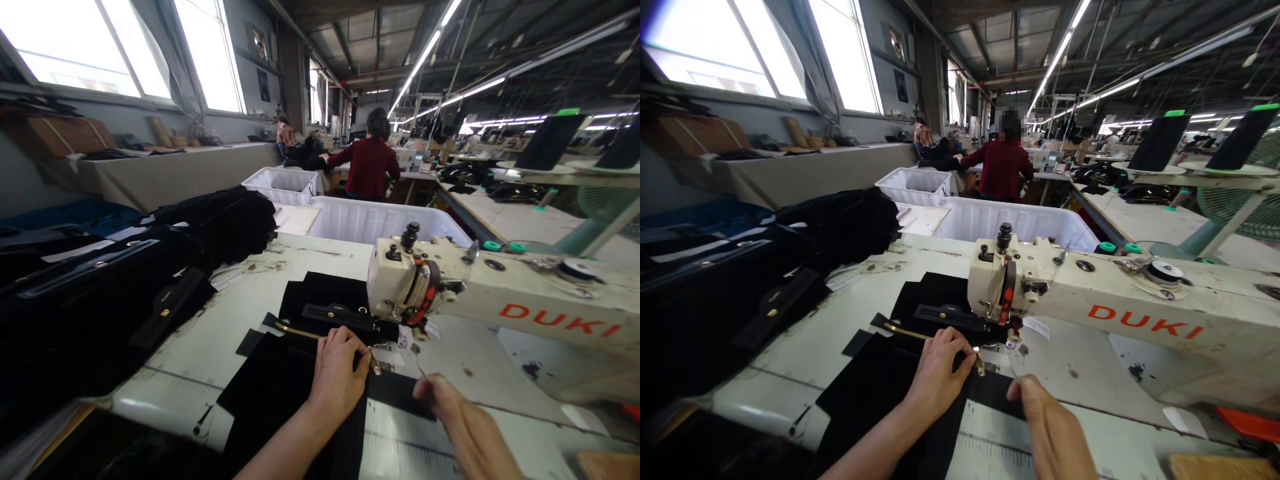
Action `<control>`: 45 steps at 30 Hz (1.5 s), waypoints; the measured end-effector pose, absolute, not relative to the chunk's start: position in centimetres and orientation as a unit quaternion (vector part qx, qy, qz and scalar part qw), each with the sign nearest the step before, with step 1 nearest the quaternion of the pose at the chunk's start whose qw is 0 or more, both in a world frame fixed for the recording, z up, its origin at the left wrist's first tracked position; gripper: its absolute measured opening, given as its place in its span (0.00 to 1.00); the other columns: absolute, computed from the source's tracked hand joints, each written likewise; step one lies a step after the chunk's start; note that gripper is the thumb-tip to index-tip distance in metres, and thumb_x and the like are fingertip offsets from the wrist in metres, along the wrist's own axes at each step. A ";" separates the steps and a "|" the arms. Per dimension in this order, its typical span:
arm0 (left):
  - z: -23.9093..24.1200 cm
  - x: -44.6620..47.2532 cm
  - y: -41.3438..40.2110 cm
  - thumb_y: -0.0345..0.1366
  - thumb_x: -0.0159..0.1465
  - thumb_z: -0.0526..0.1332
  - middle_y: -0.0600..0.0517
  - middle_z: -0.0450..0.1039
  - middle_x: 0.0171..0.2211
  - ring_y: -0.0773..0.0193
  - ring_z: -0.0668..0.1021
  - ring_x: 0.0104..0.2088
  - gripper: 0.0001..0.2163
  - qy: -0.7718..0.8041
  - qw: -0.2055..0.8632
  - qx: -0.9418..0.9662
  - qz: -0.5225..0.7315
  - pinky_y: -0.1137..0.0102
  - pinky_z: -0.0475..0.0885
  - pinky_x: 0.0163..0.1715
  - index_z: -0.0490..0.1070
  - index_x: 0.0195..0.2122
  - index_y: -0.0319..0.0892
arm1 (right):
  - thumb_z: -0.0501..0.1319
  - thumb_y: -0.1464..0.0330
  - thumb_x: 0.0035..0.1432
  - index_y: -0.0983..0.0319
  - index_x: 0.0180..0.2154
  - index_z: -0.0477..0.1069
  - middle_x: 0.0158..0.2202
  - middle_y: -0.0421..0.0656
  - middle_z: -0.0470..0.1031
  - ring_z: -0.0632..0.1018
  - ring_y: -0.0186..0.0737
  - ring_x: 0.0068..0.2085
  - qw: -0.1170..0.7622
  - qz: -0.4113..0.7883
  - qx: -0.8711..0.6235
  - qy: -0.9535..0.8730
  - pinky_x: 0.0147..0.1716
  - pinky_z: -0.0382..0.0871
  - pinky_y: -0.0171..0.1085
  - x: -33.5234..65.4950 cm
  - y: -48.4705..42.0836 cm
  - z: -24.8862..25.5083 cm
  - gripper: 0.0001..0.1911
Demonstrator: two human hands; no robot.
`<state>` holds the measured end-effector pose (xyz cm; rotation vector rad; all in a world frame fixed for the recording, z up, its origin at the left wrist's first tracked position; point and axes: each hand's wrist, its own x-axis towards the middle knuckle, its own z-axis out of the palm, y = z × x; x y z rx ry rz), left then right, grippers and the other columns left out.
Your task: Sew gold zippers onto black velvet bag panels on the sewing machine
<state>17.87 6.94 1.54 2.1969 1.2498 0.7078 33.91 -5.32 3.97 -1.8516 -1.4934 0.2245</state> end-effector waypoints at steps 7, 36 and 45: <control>1.4 17.9 6.9 0.28 0.61 0.62 0.54 0.73 0.38 0.57 0.72 0.44 0.06 0.466 0.247 0.809 0.260 0.62 0.63 0.45 0.75 0.31 0.46 | 0.35 0.53 0.72 0.58 0.37 0.64 0.26 0.40 0.76 0.79 0.44 0.24 0.210 -0.047 -0.710 -0.670 0.19 0.62 0.36 31.8 -0.9 -0.2 0.25; 0.4 17.8 7.9 0.30 0.63 0.60 0.52 0.73 0.37 0.54 0.73 0.43 0.05 0.430 0.218 0.842 0.244 0.60 0.63 0.41 0.74 0.31 0.45 | 0.56 0.69 0.68 0.60 0.38 0.65 0.32 0.41 0.75 0.79 0.41 0.30 0.016 -0.076 -0.724 -0.686 0.22 0.63 0.35 30.7 -0.2 2.1 0.03; 0.8 17.8 7.6 0.29 0.63 0.59 0.52 0.74 0.35 0.54 0.74 0.42 0.07 0.426 0.219 0.844 0.241 0.59 0.64 0.42 0.73 0.29 0.45 | 0.55 0.74 0.66 0.62 0.38 0.67 0.31 0.45 0.75 0.80 0.45 0.28 -0.008 -0.077 -0.743 -0.665 0.21 0.67 0.37 29.6 -0.1 3.0 0.03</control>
